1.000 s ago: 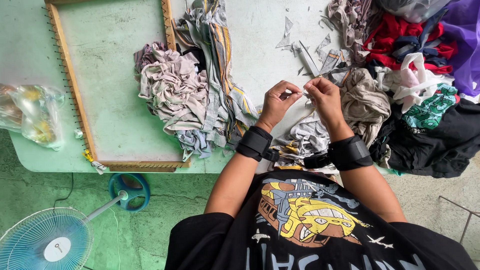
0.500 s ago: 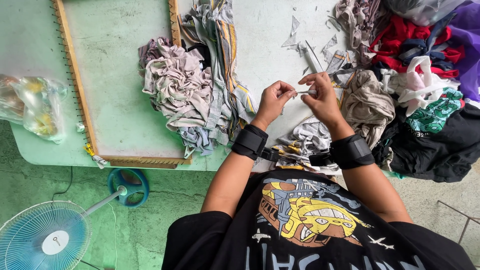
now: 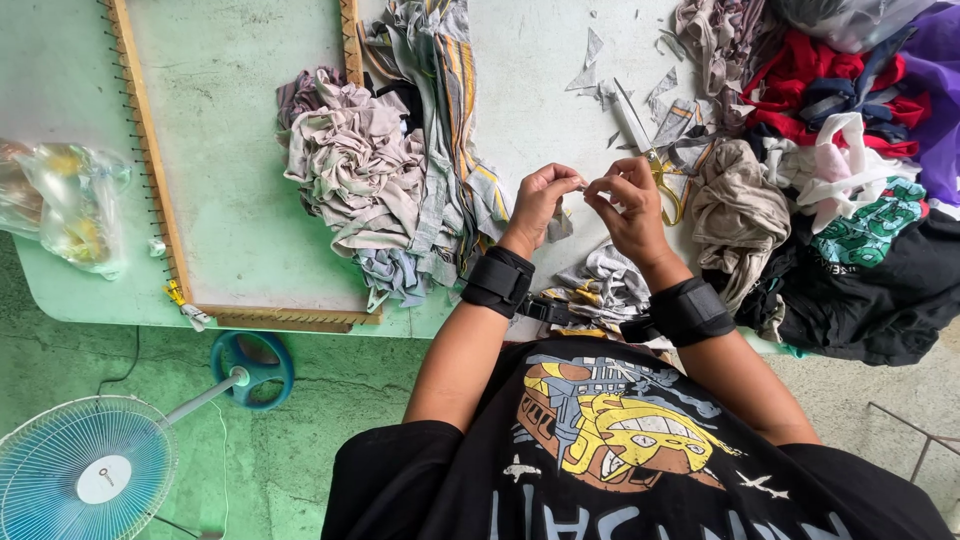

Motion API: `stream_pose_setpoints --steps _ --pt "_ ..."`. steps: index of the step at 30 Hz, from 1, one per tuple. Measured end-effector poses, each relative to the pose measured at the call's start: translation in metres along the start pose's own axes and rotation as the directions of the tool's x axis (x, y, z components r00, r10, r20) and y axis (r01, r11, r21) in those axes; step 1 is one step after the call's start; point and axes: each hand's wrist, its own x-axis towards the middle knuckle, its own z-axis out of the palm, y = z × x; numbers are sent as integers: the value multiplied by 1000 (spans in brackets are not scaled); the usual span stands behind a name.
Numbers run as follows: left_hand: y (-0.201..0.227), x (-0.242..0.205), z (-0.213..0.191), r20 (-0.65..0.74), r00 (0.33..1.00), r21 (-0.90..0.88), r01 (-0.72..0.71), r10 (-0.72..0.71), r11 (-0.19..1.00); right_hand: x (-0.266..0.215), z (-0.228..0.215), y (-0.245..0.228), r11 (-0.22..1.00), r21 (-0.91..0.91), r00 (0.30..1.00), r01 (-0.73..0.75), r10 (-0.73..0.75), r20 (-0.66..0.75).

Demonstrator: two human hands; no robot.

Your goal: The person cuts strips from a piece of fabric using handheld scissors, repeatedly straightening and aligning the fabric by hand before each cut. The cut fabric strips are then set aside on the table.

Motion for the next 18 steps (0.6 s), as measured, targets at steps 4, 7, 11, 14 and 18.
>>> stream_pose_setpoints --steps 4,7,11,14,18 --pt "-3 5 0 24 998 -47 -50 51 998 -4 0 1 998 20 998 59 -59 30" --pt "-3 4 3 23 997 -94 -66 69 993 -4 -3 -1 995 65 995 72 -76 61" --pt "5 -4 8 26 999 -100 -39 42 994 -2 -5 8 986 163 999 -19 10 54" --pt "6 -8 11 125 981 -77 -143 152 987 -1 -6 23 912 383 989 -147 131 67" --pt "9 -9 5 264 942 91 -239 208 967 3 -7 29 710 596 926 -374 324 196"
